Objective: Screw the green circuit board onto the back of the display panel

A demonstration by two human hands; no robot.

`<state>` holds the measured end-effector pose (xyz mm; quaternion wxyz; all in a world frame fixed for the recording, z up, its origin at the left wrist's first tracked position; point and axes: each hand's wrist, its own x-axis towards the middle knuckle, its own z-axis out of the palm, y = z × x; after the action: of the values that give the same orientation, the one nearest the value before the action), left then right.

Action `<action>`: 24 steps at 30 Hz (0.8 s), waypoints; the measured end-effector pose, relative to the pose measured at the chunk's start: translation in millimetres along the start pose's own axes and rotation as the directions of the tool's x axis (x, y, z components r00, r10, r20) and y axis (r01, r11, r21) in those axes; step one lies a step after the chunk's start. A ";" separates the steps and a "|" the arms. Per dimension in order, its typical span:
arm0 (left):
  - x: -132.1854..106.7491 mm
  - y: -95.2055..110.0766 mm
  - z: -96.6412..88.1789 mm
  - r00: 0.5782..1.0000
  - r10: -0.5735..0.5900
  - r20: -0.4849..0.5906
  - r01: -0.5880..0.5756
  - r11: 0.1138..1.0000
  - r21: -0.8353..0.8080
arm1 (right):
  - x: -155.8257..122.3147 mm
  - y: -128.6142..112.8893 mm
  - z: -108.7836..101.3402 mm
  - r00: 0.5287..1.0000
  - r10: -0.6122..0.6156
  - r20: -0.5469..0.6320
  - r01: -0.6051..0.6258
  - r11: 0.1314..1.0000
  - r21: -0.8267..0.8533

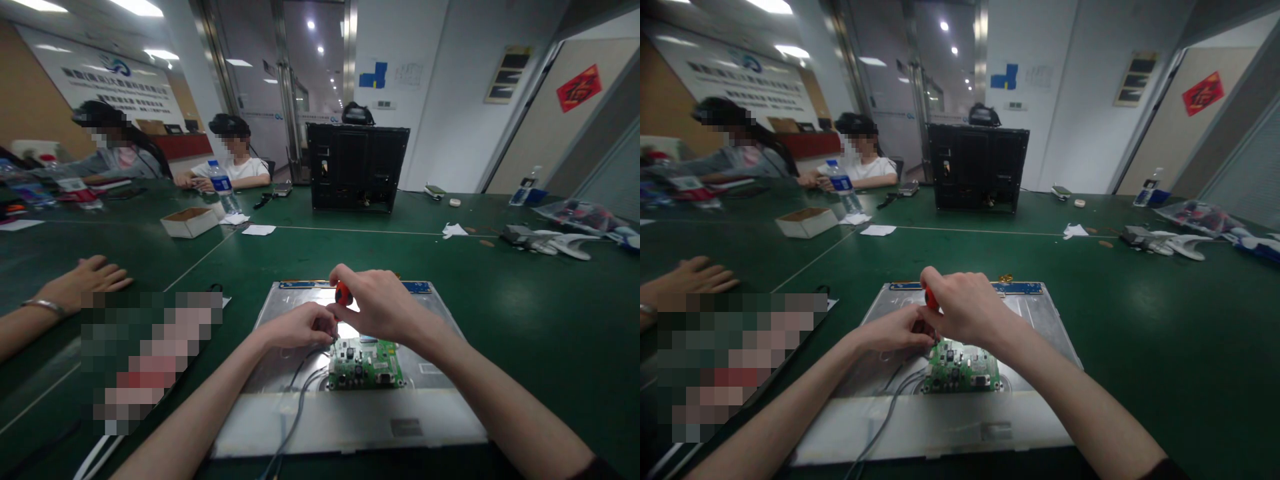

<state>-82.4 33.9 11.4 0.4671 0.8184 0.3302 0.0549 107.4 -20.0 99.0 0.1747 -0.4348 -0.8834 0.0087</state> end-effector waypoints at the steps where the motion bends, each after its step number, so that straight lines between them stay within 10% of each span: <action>1: -0.2 0.1 0.0 1.000 0.002 0.001 -0.002 1.000 -0.003 | -0.4 0.5 -0.7 1.000 -0.004 -0.011 0.004 1.000 0.004; 24: -0.3 5.7 -0.4 0.999 0.044 -0.026 -0.044 0.999 0.007 | -0.1 -0.1 -2.1 1.000 0.004 0.023 -0.004 1.000 -0.019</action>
<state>-80.1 32.0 16.2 0.4587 0.8263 0.3182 0.0747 108.1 -20.4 100.9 0.1602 -0.4382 -0.8845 0.0058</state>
